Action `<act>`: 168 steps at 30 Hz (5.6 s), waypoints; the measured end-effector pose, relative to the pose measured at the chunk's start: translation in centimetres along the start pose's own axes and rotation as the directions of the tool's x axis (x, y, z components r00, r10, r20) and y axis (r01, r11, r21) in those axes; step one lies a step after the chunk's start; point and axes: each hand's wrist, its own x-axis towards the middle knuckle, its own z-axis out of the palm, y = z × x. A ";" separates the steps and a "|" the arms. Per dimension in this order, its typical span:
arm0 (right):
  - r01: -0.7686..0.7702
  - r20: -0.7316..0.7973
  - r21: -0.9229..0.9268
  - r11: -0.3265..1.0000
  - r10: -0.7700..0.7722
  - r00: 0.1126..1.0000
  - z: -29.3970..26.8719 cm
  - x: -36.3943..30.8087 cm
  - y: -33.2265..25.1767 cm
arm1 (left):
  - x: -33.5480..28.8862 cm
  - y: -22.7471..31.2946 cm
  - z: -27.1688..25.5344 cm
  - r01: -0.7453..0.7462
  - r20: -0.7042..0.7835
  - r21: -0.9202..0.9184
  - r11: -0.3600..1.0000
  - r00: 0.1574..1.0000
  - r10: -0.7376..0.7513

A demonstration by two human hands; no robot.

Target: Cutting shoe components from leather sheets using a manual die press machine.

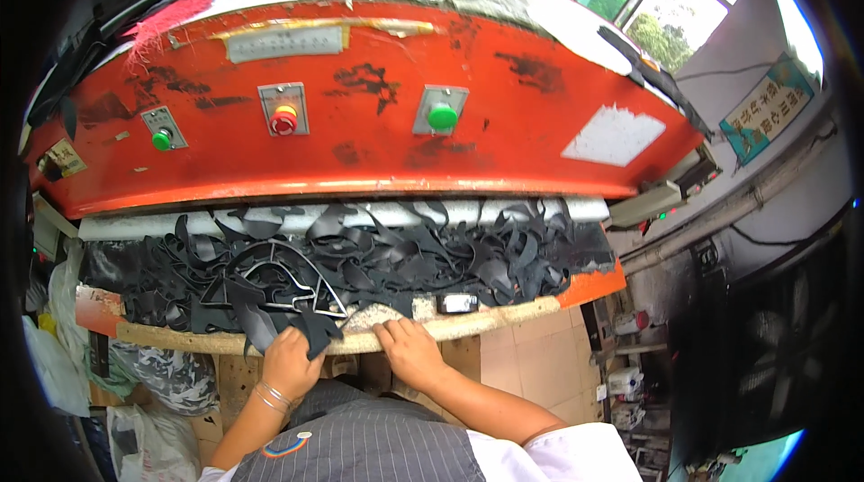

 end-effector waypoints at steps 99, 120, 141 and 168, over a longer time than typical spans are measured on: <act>-0.003 0.224 0.231 0.973 -0.050 0.973 0.2 3.3 2.3 | 3.5 -2.4 1.7 0.133 0.095 -0.047 0.990 0.987 -0.128; -0.682 -0.063 -0.075 0.728 0.679 0.732 -1.2 31.5 22.9 | 5.2 -1.9 2.7 0.389 0.008 -0.187 0.902 0.919 -0.395; -0.073 0.092 0.978 0.194 -0.091 0.992 -7.0 7.4 7.5 | 11.3 5.7 1.5 0.012 -0.139 -0.926 0.377 0.918 -0.371; 0.524 0.142 -0.078 0.848 -0.511 0.848 -2.1 -11.0 15.3 | -70.6 4.7 17.8 0.484 -0.164 -0.086 -0.871 -0.869 -0.467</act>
